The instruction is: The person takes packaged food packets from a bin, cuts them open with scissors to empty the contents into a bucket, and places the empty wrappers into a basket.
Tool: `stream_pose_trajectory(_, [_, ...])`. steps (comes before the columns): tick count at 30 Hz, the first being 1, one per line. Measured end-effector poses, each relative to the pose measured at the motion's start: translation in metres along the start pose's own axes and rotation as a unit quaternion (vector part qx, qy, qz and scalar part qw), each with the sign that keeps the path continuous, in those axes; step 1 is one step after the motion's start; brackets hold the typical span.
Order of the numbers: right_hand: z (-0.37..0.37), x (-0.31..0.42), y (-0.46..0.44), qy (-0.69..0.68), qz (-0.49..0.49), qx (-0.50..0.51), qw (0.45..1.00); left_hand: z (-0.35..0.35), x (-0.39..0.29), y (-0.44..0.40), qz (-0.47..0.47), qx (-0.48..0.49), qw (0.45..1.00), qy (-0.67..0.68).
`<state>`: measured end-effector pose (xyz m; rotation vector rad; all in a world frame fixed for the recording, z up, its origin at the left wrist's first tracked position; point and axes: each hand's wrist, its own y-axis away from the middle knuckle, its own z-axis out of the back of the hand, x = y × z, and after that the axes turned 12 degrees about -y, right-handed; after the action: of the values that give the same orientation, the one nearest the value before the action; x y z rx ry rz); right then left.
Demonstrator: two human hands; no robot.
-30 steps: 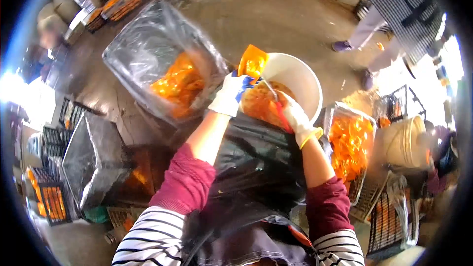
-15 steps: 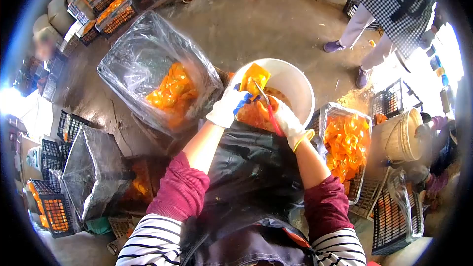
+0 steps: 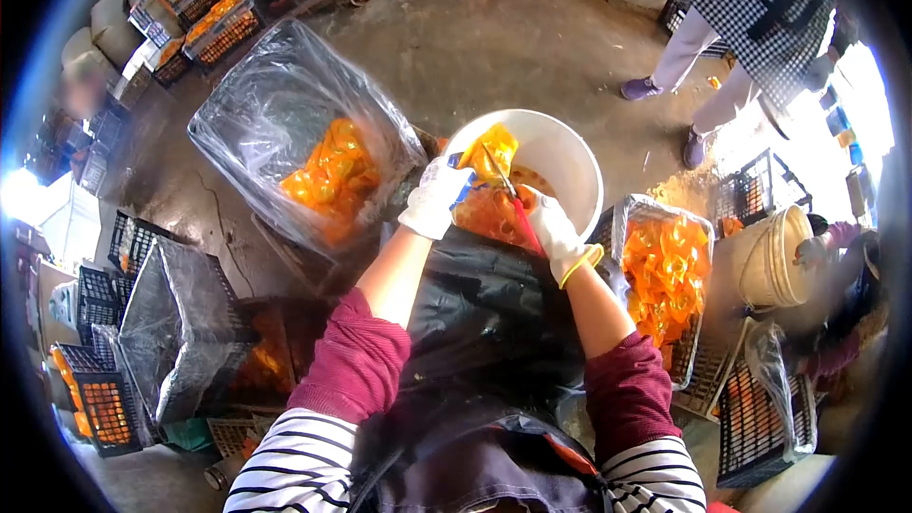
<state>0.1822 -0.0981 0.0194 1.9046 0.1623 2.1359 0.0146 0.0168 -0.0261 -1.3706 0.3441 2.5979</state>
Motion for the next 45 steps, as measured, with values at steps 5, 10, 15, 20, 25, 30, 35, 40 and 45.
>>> stream_pose_trajectory(5, [-0.001,-0.025,-0.015,0.080,0.095,-0.025,0.992,-0.002,0.026,-0.013,-0.103,-0.030,0.988,-0.110])
stream_pose_trajectory(10, [0.004,-0.008,-0.004,0.097,0.028,-0.011,0.995,0.010,-0.004,-0.002,-0.043,-0.006,0.980,-0.192])
stream_pose_trajectory(15, [0.002,-0.023,-0.017,-0.053,-0.034,0.015,0.998,0.001,0.000,-0.007,0.049,0.013,0.973,0.224])
stream_pose_trajectory(20, [-0.005,-0.041,-0.030,-0.133,0.034,-0.034,0.990,-0.013,-0.033,-0.002,0.089,0.152,0.813,0.555])
stream_pose_trajectory(25, [-0.006,-0.016,-0.011,-0.151,-0.041,-0.016,0.988,-0.017,-0.033,0.002,0.009,0.078,0.910,0.408])
stream_pose_trajectory(30, [-0.001,-0.003,-0.005,-0.098,-0.014,-0.029,0.995,-0.027,-0.013,-0.018,-0.025,0.055,0.913,0.402])
stream_pose_trajectory(35, [0.001,0.002,-0.004,0.080,0.013,-0.041,0.996,-0.037,0.003,-0.025,-0.075,-0.039,0.959,0.272])
stream_pose_trajectory(40, [0.006,-0.024,-0.016,0.122,0.088,-0.058,0.987,-0.032,-0.002,-0.019,-0.058,-0.053,0.966,0.246])
stream_pose_trajectory(45, [0.009,-0.042,-0.023,-0.010,0.152,-0.115,0.982,-0.024,-0.012,-0.022,-0.088,0.064,0.957,0.270])
